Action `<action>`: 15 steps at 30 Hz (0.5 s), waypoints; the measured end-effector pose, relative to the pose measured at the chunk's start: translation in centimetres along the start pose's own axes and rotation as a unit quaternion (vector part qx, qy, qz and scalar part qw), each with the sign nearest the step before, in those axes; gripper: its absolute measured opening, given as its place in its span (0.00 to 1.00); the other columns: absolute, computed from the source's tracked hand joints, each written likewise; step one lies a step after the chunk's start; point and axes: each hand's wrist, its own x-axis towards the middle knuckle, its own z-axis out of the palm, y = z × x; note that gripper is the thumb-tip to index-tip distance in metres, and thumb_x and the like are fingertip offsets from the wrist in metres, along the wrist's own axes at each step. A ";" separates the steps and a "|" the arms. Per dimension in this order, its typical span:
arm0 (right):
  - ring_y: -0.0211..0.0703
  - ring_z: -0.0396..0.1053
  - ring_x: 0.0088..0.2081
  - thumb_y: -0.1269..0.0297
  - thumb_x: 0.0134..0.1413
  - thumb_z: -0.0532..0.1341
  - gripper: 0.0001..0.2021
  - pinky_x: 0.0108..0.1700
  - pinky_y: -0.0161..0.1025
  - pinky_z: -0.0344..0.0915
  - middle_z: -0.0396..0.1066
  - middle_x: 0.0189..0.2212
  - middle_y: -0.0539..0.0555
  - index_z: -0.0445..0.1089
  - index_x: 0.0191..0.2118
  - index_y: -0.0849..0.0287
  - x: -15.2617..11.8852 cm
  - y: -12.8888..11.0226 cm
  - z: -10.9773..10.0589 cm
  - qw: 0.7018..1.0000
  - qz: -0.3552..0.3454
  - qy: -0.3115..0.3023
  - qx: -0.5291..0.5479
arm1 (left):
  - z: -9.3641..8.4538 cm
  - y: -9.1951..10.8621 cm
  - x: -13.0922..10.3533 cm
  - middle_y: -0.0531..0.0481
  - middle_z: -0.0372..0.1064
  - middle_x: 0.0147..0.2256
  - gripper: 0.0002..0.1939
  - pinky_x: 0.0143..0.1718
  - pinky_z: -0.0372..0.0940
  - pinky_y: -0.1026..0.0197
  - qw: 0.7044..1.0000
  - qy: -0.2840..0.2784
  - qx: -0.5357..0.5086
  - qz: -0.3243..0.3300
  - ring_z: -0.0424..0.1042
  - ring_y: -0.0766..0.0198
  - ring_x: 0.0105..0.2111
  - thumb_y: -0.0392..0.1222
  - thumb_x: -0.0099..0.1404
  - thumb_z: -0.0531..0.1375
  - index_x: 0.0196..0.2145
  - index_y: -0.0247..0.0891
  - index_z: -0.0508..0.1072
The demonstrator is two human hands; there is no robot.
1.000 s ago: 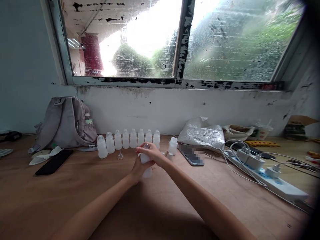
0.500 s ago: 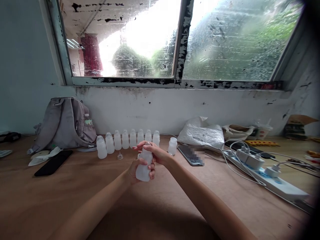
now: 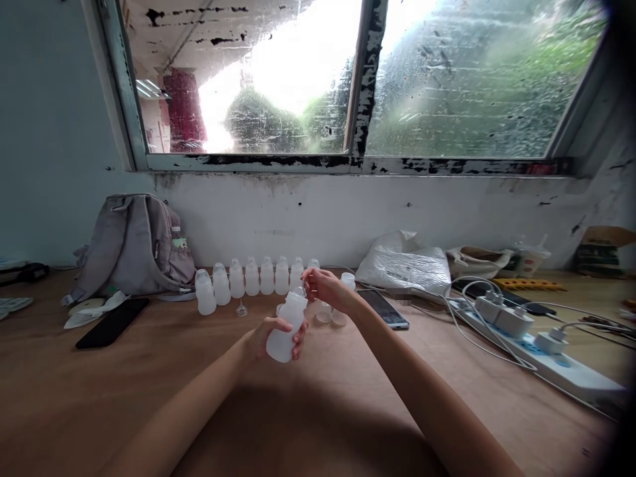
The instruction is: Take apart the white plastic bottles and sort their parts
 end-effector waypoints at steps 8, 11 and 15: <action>0.30 0.57 0.20 0.57 0.42 0.62 0.12 0.24 0.31 0.55 0.60 0.19 0.46 0.66 0.27 0.62 -0.2 -0.2 0.2 0.988 0.008 0.005 -0.157 | -2.1 -0.6 -0.4 0.52 0.60 0.23 0.15 0.25 0.57 0.61 0.997 0.049 0.049 -0.022 0.65 0.65 0.22 0.42 0.50 0.57 0.36 0.32 0.66; 0.32 0.60 0.23 0.57 0.42 0.62 0.12 0.26 0.32 0.58 0.62 0.22 0.48 0.68 0.29 0.62 0.0 -0.1 -0.3 0.986 -0.008 0.038 -0.160 | -2.6 -0.6 -0.5 0.50 0.63 0.26 0.22 0.27 0.58 0.60 0.998 0.062 0.033 -0.003 0.66 0.64 0.24 0.47 0.52 0.57 0.43 0.33 0.63; 0.34 0.62 0.25 0.56 0.42 0.61 0.13 0.27 0.34 0.62 0.64 0.24 0.50 0.68 0.31 0.61 0.5 0.4 -1.5 0.976 -0.044 0.126 -0.174 | -3.3 -0.2 -0.5 0.46 0.65 0.30 0.21 0.29 0.60 0.59 0.993 0.118 -0.007 0.007 0.67 0.60 0.28 0.50 0.54 0.55 0.41 0.32 0.64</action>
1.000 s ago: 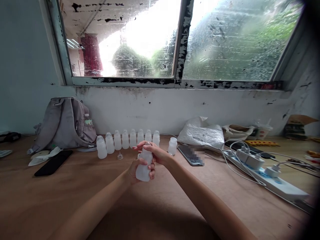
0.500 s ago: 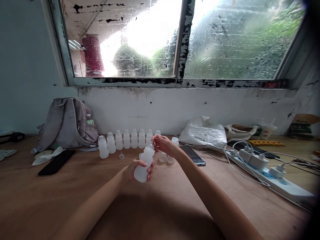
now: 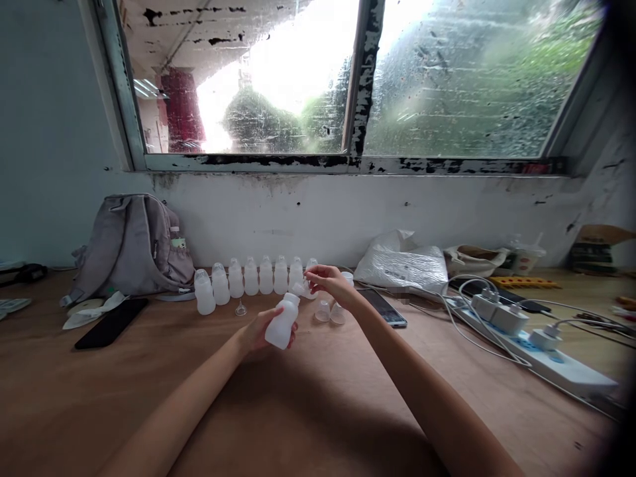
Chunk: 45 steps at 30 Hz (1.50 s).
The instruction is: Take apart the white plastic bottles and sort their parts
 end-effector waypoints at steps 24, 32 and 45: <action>0.38 0.61 0.30 0.61 0.50 0.56 0.07 0.33 0.35 0.58 0.63 0.31 0.52 0.66 0.33 0.57 -0.6 -0.1 3.1 0.916 -0.146 -0.047 -0.371 | -1.3 -2.1 1.6 0.46 0.64 0.45 0.25 0.47 0.57 0.55 0.780 0.331 0.411 0.337 0.64 0.57 0.45 0.45 0.51 0.61 0.47 0.41 0.60; 0.36 0.60 0.28 0.70 0.51 0.52 0.04 0.32 0.33 0.55 0.62 0.30 0.52 0.64 0.32 0.59 0.2 -0.4 -0.1 0.873 -0.155 0.041 -0.461 | -0.5 -2.0 1.3 0.45 0.52 0.53 0.26 0.51 0.50 0.54 0.708 0.367 0.479 0.367 0.53 0.56 0.52 0.46 0.54 0.59 0.50 0.43 0.57; 0.45 0.60 0.38 0.71 0.53 0.51 0.06 0.35 0.38 0.50 0.64 0.35 0.56 0.64 0.34 0.58 2.6 1.6 -5.7 0.724 0.013 0.073 -0.685 | -1.0 -3.6 1.8 0.46 0.64 0.36 0.14 0.43 0.55 0.54 0.661 0.233 0.671 0.242 0.59 0.55 0.40 0.46 0.55 0.56 0.38 0.40 0.70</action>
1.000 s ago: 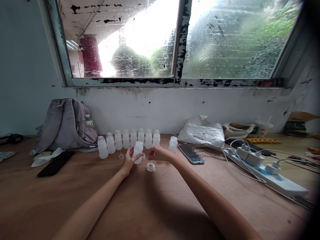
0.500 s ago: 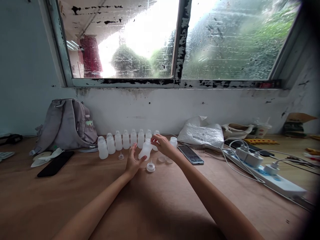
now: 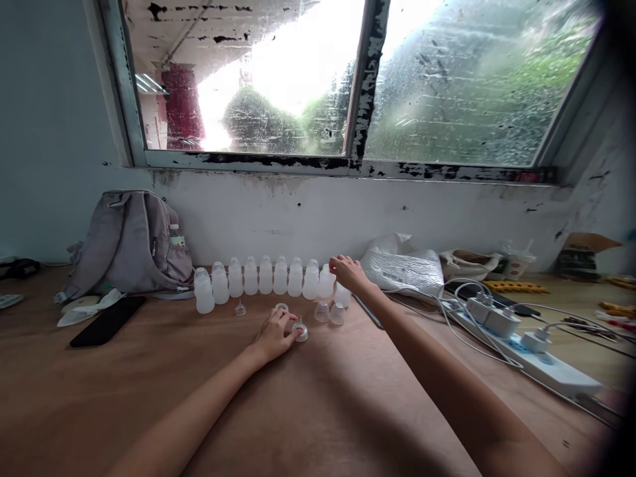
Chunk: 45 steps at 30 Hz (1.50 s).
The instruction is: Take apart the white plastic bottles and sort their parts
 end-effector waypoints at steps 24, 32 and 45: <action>0.38 0.66 0.29 0.59 0.47 0.58 0.09 0.30 0.33 0.60 0.71 0.29 0.51 0.69 0.35 0.55 -2.4 -6.6 1.3 0.932 -0.124 -0.141 0.309 | -0.7 -1.3 0.7 0.48 0.64 0.35 0.06 0.31 0.59 0.63 0.983 0.132 -0.102 -0.072 0.64 0.63 0.32 0.40 0.56 0.55 0.32 0.38 0.68; 0.44 0.66 0.34 0.55 0.42 0.61 0.21 0.35 0.37 0.61 0.69 0.34 0.55 0.66 0.43 0.59 -4.0 -10.1 3.5 0.902 -0.131 -0.141 0.387 | -2.1 -2.7 1.0 0.49 0.67 0.31 0.06 0.31 0.60 0.63 0.984 0.150 -0.065 -0.068 0.66 0.64 0.31 0.40 0.58 0.53 0.31 0.37 0.69; 0.38 0.61 0.27 0.58 0.44 0.60 0.09 0.28 0.33 0.56 0.66 0.24 0.49 0.68 0.33 0.56 -4.1 -9.9 3.7 0.920 -0.188 -0.111 0.325 | -2.3 -2.6 0.9 0.50 0.70 0.29 0.04 0.35 0.60 0.61 0.991 0.133 0.001 -0.028 0.67 0.63 0.31 0.36 0.56 0.56 0.28 0.37 0.71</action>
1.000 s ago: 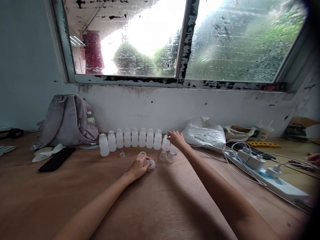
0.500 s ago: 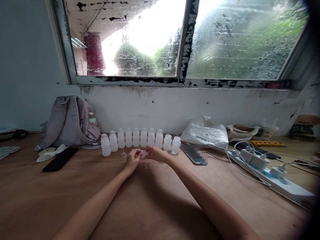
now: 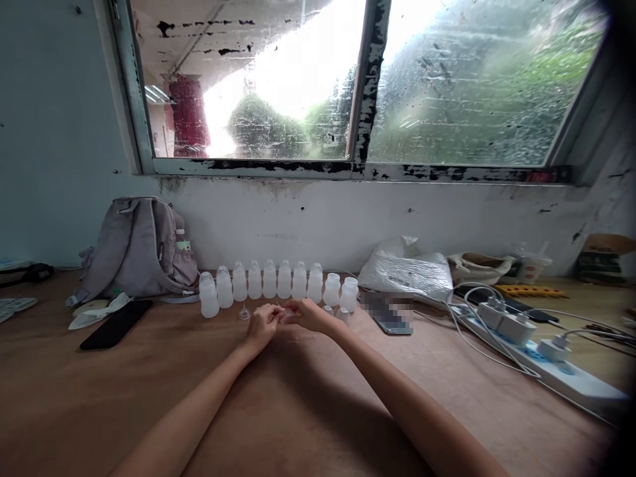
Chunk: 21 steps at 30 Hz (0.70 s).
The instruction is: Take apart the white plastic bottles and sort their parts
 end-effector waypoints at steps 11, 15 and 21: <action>0.36 0.59 0.25 0.57 0.44 0.59 0.11 0.26 0.32 0.53 0.66 0.21 0.50 0.69 0.30 0.60 0.0 -0.5 -0.1 0.999 0.013 -0.016 -0.033 | -0.7 0.6 -0.7 0.51 0.70 0.25 0.11 0.40 0.56 0.58 0.972 0.027 0.187 0.141 0.66 0.65 0.27 0.38 0.62 0.51 0.31 0.38 0.72; 0.35 0.59 0.22 0.54 0.46 0.57 0.15 0.23 0.31 0.51 0.64 0.17 0.50 0.69 0.23 0.62 -0.1 -0.1 0.0 0.996 0.032 -0.039 -0.078 | -1.4 0.2 -0.5 0.50 0.69 0.27 0.11 0.41 0.55 0.58 0.960 0.014 0.228 0.162 0.66 0.64 0.30 0.39 0.63 0.49 0.37 0.39 0.71; 0.43 0.65 0.36 0.61 0.47 0.57 0.18 0.34 0.33 0.57 0.69 0.35 0.55 0.63 0.45 0.61 -0.2 1.4 -0.3 0.982 0.090 0.013 -0.164 | -2.4 -1.8 0.2 0.48 0.66 0.39 0.11 0.44 0.53 0.56 0.959 0.027 0.278 0.052 0.63 0.59 0.41 0.43 0.59 0.54 0.39 0.43 0.70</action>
